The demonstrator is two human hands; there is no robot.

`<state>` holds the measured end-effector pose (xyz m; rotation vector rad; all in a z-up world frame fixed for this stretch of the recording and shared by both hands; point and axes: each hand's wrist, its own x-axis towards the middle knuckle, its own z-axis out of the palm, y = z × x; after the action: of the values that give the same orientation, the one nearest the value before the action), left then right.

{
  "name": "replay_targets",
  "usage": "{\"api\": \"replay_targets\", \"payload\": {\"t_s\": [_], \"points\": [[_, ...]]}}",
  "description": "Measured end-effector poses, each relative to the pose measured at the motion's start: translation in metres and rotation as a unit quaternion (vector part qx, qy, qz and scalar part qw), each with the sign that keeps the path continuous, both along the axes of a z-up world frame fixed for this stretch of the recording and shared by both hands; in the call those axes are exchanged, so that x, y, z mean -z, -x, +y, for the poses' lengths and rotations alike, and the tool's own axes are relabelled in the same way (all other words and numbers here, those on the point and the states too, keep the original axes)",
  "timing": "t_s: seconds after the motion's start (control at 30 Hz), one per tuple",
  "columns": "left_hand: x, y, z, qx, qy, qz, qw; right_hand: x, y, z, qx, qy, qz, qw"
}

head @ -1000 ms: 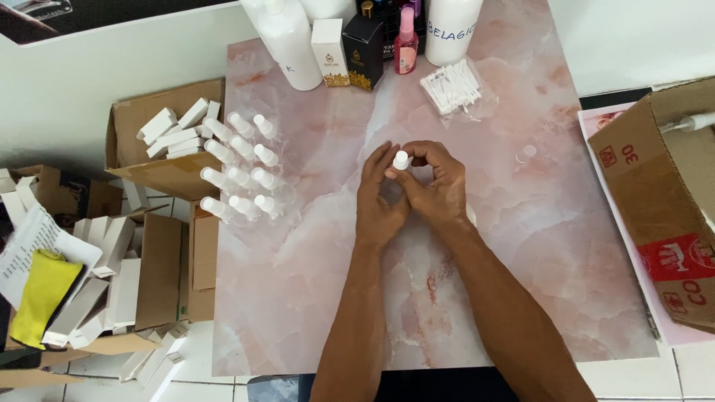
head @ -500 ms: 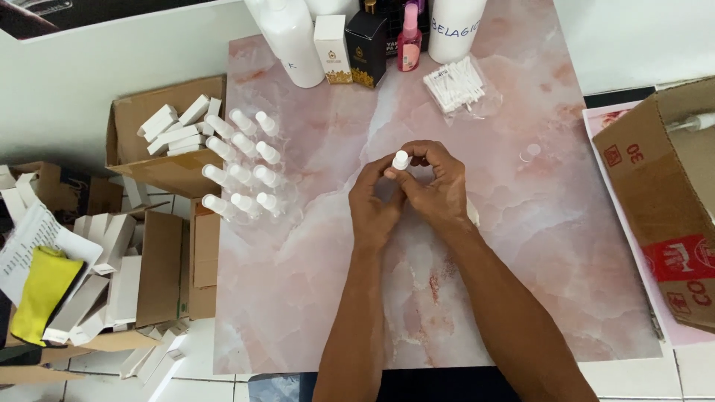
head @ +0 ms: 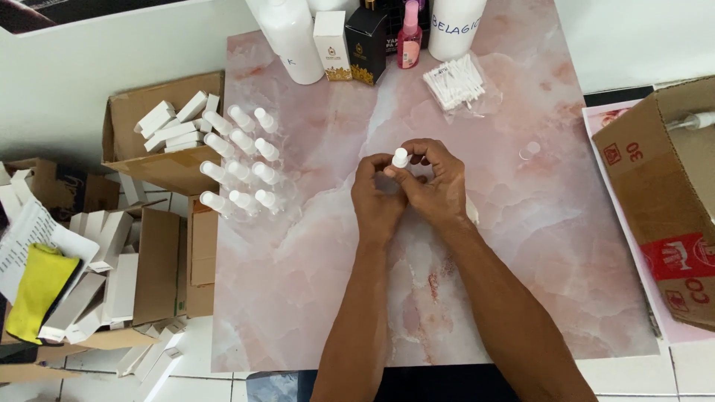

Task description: Cleaning a small glass perfume bottle with a cloth and then assembling the spray pump mechanism.

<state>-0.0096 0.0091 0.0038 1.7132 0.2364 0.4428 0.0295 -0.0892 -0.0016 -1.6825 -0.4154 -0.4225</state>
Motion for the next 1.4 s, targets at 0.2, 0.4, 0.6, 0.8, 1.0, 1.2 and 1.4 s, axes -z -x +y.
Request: {"api": "replay_targets", "payload": {"t_s": [0.2,0.4,0.6,0.8,1.0,1.2,1.4], "points": [[0.001,0.000,0.010,0.072,-0.042,-0.116,0.990,0.001,-0.003,-0.003,-0.002,-0.007,-0.004,1.000],[0.002,-0.002,0.004,0.024,-0.003,-0.104,0.994,-0.001,-0.002,-0.004,0.002,0.016,-0.015,1.000],[0.014,-0.006,0.007,-0.014,0.018,-0.077,0.997,-0.012,-0.006,-0.011,0.054,0.072,-0.029,0.996],[-0.005,-0.001,0.007,-0.010,0.116,0.016,0.993,-0.067,0.006,-0.043,0.009,0.424,0.245,0.872],[-0.028,0.001,0.005,0.029,0.166,0.075,0.983,-0.007,-0.013,-0.050,0.011,0.320,0.226,0.920],[-0.002,-0.006,-0.004,0.046,0.113,0.075,0.990,0.010,-0.011,-0.018,0.066,-0.101,0.092,0.988],[-0.005,-0.006,0.007,0.069,0.113,0.101,0.986,-0.011,0.027,0.016,-0.084,-0.032,0.093,0.992]]}}
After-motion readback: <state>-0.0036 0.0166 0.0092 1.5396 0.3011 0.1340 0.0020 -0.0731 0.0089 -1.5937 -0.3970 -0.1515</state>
